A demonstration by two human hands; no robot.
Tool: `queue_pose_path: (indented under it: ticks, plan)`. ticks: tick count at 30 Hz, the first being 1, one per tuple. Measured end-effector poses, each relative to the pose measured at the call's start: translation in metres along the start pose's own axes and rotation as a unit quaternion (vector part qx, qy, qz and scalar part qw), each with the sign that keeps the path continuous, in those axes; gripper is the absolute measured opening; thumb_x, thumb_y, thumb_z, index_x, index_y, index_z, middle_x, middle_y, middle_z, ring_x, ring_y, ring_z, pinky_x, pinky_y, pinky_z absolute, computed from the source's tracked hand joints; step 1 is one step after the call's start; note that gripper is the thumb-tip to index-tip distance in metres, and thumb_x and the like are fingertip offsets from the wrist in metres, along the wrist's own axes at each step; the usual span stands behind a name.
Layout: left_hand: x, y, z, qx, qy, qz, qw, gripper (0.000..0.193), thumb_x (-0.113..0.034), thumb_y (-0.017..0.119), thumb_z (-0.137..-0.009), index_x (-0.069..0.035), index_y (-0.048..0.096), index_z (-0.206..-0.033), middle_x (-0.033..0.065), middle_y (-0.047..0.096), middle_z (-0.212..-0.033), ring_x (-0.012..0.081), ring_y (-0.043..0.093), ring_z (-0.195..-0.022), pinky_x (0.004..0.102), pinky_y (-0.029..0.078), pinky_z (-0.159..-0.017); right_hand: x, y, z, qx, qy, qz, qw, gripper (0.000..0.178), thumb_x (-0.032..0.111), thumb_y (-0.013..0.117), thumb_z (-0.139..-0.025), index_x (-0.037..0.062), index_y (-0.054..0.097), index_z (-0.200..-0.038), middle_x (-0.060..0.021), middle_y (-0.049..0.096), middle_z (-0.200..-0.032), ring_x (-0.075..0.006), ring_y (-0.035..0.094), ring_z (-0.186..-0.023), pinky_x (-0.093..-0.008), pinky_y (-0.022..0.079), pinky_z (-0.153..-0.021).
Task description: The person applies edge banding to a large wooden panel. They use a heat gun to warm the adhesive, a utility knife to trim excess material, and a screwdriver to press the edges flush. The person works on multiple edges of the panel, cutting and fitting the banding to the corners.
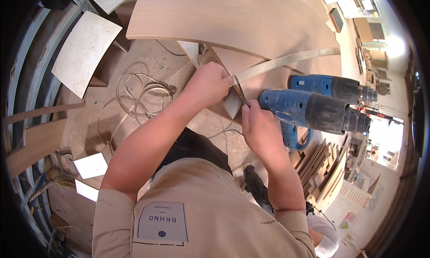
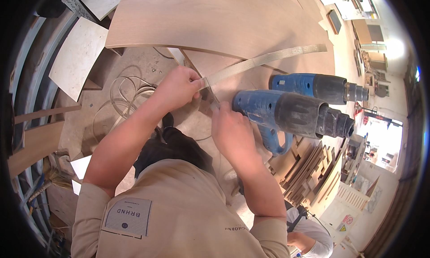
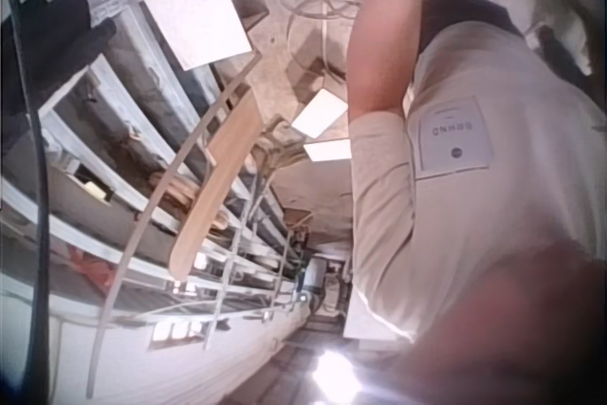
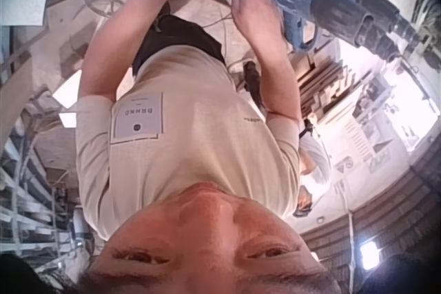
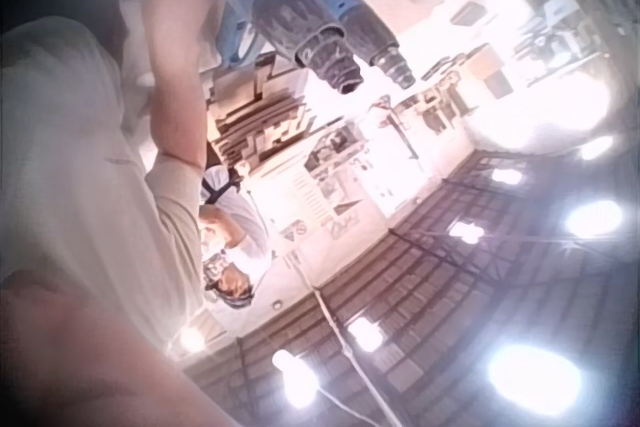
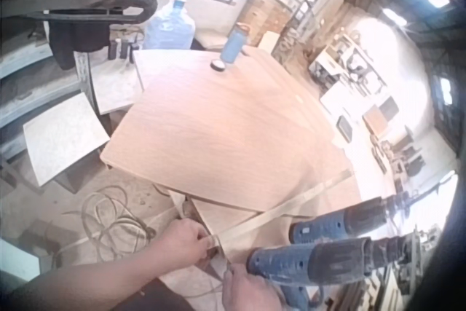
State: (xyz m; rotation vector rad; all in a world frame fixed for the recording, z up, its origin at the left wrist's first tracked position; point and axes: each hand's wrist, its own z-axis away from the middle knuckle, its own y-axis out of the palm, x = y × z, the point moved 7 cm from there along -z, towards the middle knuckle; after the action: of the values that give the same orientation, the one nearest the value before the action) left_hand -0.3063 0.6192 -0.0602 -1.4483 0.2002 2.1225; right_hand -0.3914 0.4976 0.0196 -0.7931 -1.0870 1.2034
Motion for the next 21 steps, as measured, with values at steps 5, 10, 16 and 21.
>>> queue_pose_path:
  ticks: [5, 10, 16, 21]
  plan:
    - [-0.002, 0.001, -0.002, -0.001, -0.013, -0.013, 1.000, 0.025, -0.019, 0.063, -0.093, 0.004, 0.072, -0.091, 0.0064, 0.068, -0.068, 0.0141, 0.060, -0.055, 0.0329, 0.049, -0.057, 0.004, 0.003, -0.004, 0.026, -0.014, 0.085, 0.996, 0.022, 0.020, 0.050, -0.100, -0.0009, 0.054, -0.095, -0.0258, 0.068, -0.073, -0.0445, 0.070, -0.071, -0.0520, 0.058, -0.068]
    - [-0.001, 0.001, -0.003, -0.005, -0.028, -0.014, 0.999, 0.026, -0.019, 0.063, -0.092, 0.005, 0.072, -0.092, 0.0061, 0.068, -0.069, 0.0130, 0.058, -0.055, 0.0322, 0.048, -0.055, 0.000, 0.005, -0.006, 0.034, 0.030, 0.061, 0.997, 0.026, 0.024, 0.050, -0.102, -0.0004, 0.054, -0.094, -0.0246, 0.069, -0.074, -0.0440, 0.071, -0.073, -0.0498, 0.059, -0.067]
    - [0.000, -0.001, -0.004, -0.023, -0.013, -0.001, 1.000, 0.026, -0.019, 0.062, -0.085, 0.004, 0.073, -0.082, 0.0122, 0.070, -0.069, 0.0223, 0.066, -0.064, 0.0372, 0.053, -0.066, -0.004, 0.006, -0.008, 0.041, 0.035, 0.047, 0.997, 0.027, 0.024, 0.052, -0.101, -0.0017, 0.053, -0.096, -0.0260, 0.069, -0.077, -0.0455, 0.070, -0.076, -0.0522, 0.058, -0.070]
    - [0.000, -0.001, 0.000, -0.060, -0.016, -0.003, 0.998, 0.026, -0.018, 0.060, -0.082, 0.004, 0.074, -0.078, 0.0144, 0.072, -0.070, 0.0265, 0.071, -0.068, 0.0396, 0.056, -0.071, -0.006, 0.007, -0.007, 0.049, 0.042, 0.023, 0.998, 0.025, 0.022, 0.052, -0.100, -0.0031, 0.053, -0.097, -0.0293, 0.068, -0.080, -0.0480, 0.069, -0.080, -0.0551, 0.056, -0.072]
